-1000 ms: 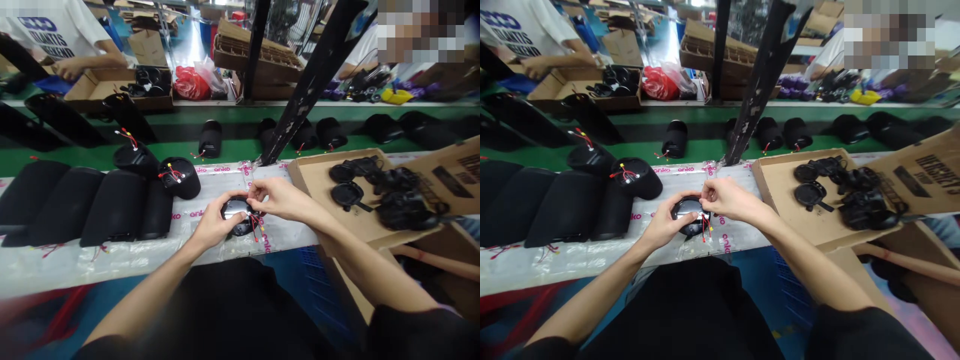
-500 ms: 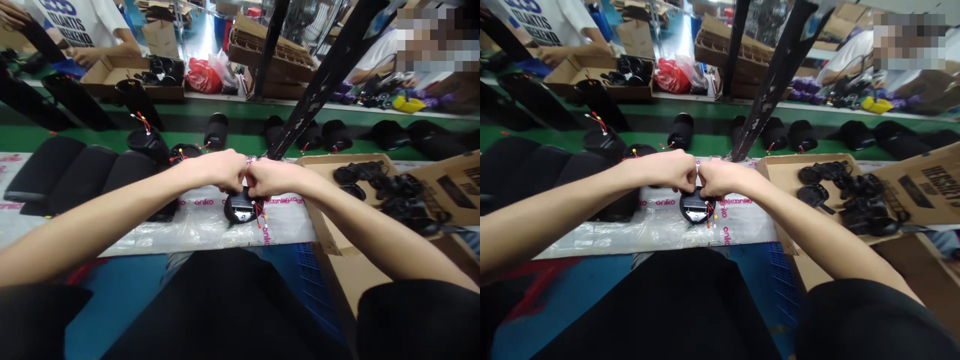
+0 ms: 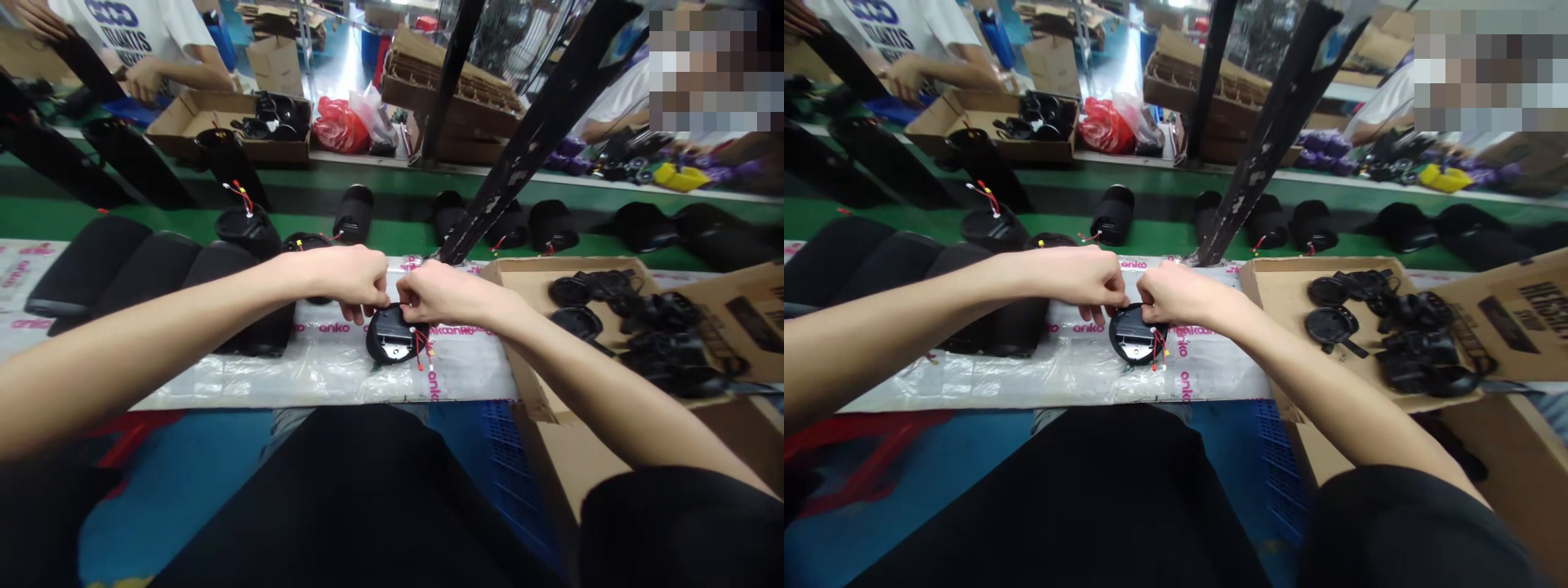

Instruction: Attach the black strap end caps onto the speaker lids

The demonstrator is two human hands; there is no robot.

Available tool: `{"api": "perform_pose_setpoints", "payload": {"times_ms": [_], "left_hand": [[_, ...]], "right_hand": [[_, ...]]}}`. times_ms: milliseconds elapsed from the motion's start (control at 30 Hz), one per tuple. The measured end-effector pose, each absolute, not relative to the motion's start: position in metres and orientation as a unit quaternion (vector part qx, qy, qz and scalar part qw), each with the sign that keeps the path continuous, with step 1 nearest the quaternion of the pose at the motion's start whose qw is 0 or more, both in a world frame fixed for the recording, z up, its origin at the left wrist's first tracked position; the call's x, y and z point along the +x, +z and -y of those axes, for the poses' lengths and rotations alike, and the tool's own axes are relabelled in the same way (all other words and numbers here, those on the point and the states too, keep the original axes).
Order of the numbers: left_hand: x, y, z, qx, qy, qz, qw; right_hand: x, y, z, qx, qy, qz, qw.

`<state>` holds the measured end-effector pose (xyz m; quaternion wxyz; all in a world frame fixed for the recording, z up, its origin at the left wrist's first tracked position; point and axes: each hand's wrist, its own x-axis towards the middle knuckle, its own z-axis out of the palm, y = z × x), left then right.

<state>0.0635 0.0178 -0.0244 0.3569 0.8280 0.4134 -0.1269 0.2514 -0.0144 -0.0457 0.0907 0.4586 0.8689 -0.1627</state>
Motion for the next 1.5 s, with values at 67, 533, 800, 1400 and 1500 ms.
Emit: {"api": "perform_pose_setpoints", "payload": {"times_ms": [67, 533, 800, 1400, 1500], "left_hand": [[0.069, -0.025, -0.019, 0.835, -0.142, -0.409, 0.339], [0.073, -0.034, -0.033, 0.726, -0.204, -0.416, 0.508], [0.096, -0.025, 0.008, 0.846, -0.181, -0.444, 0.231], [0.067, -0.055, 0.007, 0.838, -0.071, -0.446, 0.305], [0.063, -0.053, 0.011, 0.846, -0.052, -0.458, 0.268]], "right_hand": [[0.249, -0.043, 0.014, 0.449, -0.157, -0.873, 0.106], [0.249, -0.049, 0.039, 0.490, -0.103, -0.861, 0.089], [0.241, -0.052, 0.047, 0.506, -0.098, -0.854, 0.078], [0.282, -0.086, 0.074, 0.568, -0.568, -0.567, -0.182], [0.284, -0.077, 0.069, 0.580, -0.567, -0.563, -0.161]]}}
